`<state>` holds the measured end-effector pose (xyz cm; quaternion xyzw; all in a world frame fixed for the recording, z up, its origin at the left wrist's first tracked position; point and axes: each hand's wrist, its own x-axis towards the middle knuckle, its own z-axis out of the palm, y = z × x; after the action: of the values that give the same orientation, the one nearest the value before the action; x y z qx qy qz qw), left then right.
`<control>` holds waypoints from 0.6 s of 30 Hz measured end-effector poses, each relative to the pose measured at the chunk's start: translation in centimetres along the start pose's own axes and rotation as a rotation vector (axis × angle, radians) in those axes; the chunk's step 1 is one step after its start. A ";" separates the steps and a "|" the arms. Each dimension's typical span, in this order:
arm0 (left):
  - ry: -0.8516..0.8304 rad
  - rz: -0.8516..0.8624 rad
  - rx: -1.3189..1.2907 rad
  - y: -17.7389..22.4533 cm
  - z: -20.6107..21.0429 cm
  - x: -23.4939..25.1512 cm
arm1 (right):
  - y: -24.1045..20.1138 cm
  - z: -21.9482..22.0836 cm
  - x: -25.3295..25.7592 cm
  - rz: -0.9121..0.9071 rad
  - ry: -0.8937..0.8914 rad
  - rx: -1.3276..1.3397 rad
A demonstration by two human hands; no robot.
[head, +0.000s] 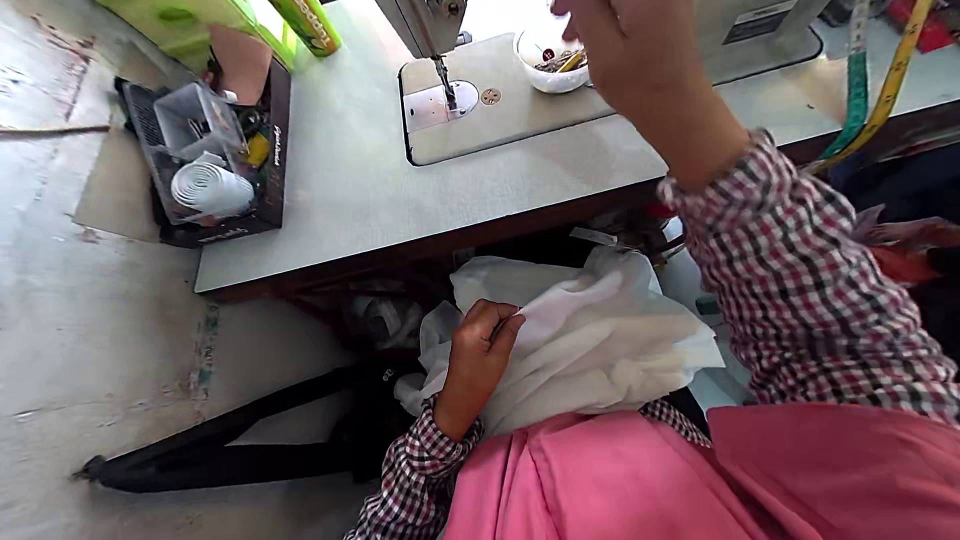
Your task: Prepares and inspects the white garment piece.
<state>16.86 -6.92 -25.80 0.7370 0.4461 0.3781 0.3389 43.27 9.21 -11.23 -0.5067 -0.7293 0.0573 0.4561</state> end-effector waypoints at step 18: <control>-0.004 -0.204 -0.158 0.0 -0.2 -0.6 | -3.2 4.6 -16.4 -0.127 -0.661 0.212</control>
<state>16.51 -7.45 -25.83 0.6595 0.4871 0.3742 0.4334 38.87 -3.56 -22.13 -0.3642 -0.8577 0.2649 0.2480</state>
